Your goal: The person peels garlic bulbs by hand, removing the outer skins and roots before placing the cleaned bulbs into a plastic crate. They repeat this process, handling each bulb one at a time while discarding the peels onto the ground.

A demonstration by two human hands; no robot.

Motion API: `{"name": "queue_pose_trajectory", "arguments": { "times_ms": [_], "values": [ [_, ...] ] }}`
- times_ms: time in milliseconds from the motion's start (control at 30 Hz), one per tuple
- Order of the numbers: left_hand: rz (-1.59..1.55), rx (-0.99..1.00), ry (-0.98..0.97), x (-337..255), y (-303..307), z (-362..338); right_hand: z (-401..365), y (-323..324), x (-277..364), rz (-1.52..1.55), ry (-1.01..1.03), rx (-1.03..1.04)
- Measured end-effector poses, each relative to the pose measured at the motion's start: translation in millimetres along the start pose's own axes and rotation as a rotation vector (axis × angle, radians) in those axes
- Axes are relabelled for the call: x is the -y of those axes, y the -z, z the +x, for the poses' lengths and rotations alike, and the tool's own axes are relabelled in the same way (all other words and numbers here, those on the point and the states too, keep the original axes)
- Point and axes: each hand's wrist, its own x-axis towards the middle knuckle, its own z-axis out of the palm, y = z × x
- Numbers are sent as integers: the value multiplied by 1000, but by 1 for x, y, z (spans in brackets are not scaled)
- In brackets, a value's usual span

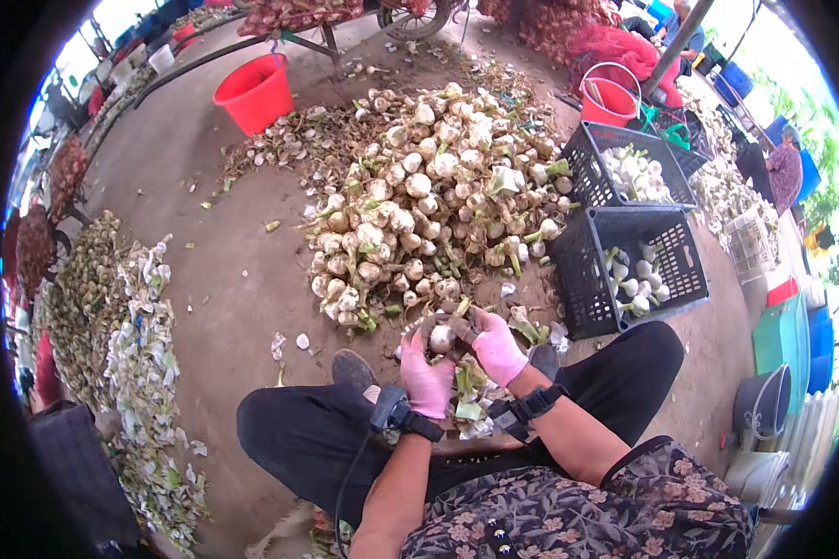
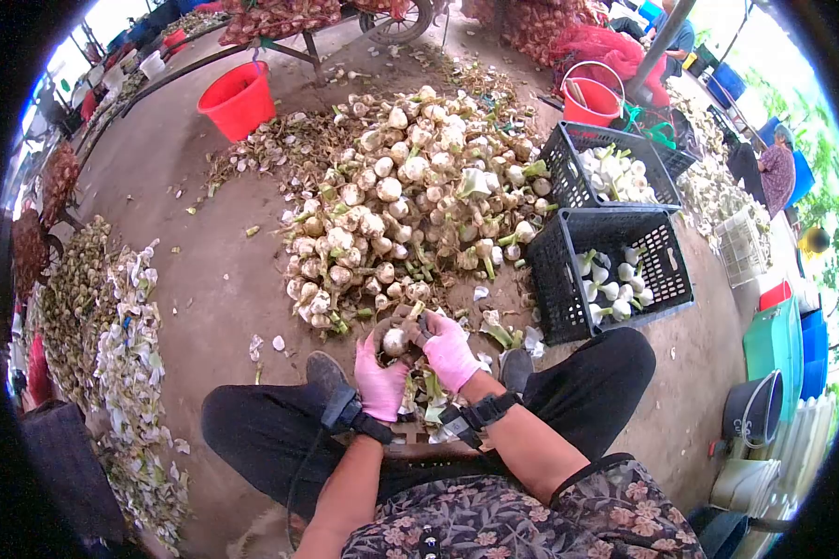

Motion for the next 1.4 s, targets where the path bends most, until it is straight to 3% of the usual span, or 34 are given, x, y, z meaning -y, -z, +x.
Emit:
{"name": "queue_pose_trajectory", "arguments": {
  "times_ms": [167, 233, 367, 433, 467, 500, 567, 633, 700, 733, 767, 867, 1033, 1100, 1267, 1400],
  "values": [
    [-33, 40, -14, 10, 1, 1, -4, 4, 4, -192, 15, -26],
    [-106, 115, 18, 8, 4, 1, -6, 4, 5, -575, 132, -127],
    [-309, 180, 92, 5, 4, 2, -8, 9, 2, -451, 207, -145],
    [-772, 156, 359, 11, 1, 3, -11, 10, 9, -468, 221, -159],
    [-954, 246, 438, 8, 6, 4, -10, 13, 8, -467, 185, -117],
    [-953, 249, 441, 15, 9, 7, -9, 16, 4, -465, 182, -120],
    [-1222, 318, 834, 23, 11, 16, -7, 20, -1, -278, 207, -21],
    [-1091, 296, 814, 32, 9, 15, -11, 26, 0, -276, 173, 30],
    [-546, 82, 581, 56, 4, 15, -19, 27, 14, -389, 86, 89],
    [-585, -30, 375, 61, -1, 11, -19, 25, 21, -431, 83, 47],
    [-583, -23, 376, 46, -3, 12, -18, 28, 17, -428, 82, 40],
    [-410, 54, 6, 0, 3, 9, -16, 30, 24, -355, 5, 21],
    [-216, 72, 94, 8, -1, 8, -5, 38, -9, -431, 22, 53],
    [-318, 62, 261, 7, 2, 11, -7, 31, 5, -505, 80, -42],
    [-596, 35, 404, 17, -1, 12, 6, 35, -26, -728, 84, -136],
    [-641, -1, 534, 24, -4, 6, 2, 27, -32, -831, -111, 26]
  ]
}}
